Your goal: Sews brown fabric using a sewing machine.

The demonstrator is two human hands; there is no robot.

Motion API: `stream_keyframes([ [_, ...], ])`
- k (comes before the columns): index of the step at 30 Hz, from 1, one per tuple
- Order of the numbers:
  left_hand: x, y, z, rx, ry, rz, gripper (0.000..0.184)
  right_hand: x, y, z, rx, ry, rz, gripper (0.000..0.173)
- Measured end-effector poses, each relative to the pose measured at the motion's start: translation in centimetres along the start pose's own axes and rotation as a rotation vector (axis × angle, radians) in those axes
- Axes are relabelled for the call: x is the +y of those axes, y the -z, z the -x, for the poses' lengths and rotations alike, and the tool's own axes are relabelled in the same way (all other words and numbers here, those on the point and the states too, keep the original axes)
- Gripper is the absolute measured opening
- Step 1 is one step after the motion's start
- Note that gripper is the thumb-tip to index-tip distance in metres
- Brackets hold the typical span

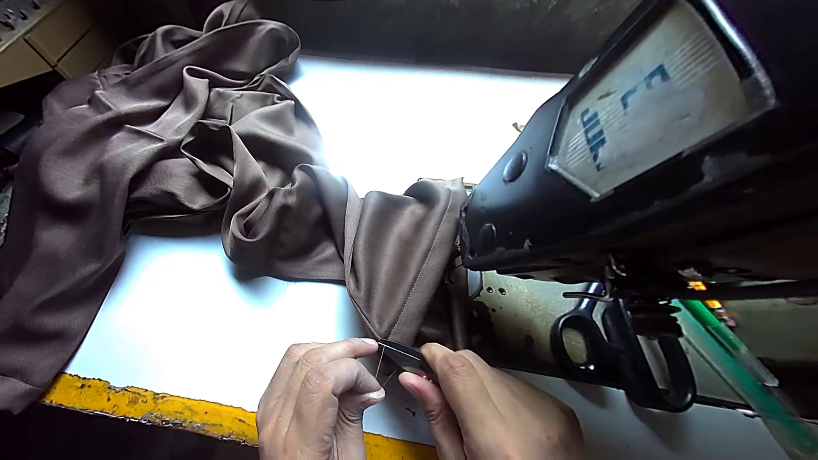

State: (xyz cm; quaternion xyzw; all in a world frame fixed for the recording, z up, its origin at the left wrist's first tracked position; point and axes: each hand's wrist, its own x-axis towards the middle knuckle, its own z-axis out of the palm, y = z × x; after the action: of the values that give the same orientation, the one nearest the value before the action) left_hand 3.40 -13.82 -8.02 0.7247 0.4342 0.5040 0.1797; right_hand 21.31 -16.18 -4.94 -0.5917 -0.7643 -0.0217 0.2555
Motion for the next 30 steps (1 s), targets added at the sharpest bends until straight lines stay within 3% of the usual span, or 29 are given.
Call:
stream_keyframes([
  [14,-0.3,0.9,0.0,-0.011,0.013,0.006,0.022,0.2,0.3,0.1,0.008,-0.062,-0.054,0.037],
  [17,-1.7,3.0,-0.9,0.173,0.021,-0.099,0.011,1.0,1.0,0.2,-0.006,-0.164,-0.103,0.042],
  [19,-3.0,3.8,-2.2,0.276,-0.018,-0.235,0.041,1.5,1.2,0.3,-0.013,-0.219,-0.096,0.044],
  [21,-2.1,3.3,-2.8,0.188,-0.011,-0.323,0.041,1.8,1.1,0.4,-0.009,-0.258,-0.083,0.046],
  [26,0.7,-2.2,-3.4,-0.236,-0.035,-0.531,0.040,1.3,0.8,0.5,-0.094,-0.269,0.015,0.043],
  [30,0.5,-2.6,-4.1,-0.233,-0.020,-0.519,0.027,1.4,0.3,0.8,-0.105,-0.219,0.141,0.042],
])
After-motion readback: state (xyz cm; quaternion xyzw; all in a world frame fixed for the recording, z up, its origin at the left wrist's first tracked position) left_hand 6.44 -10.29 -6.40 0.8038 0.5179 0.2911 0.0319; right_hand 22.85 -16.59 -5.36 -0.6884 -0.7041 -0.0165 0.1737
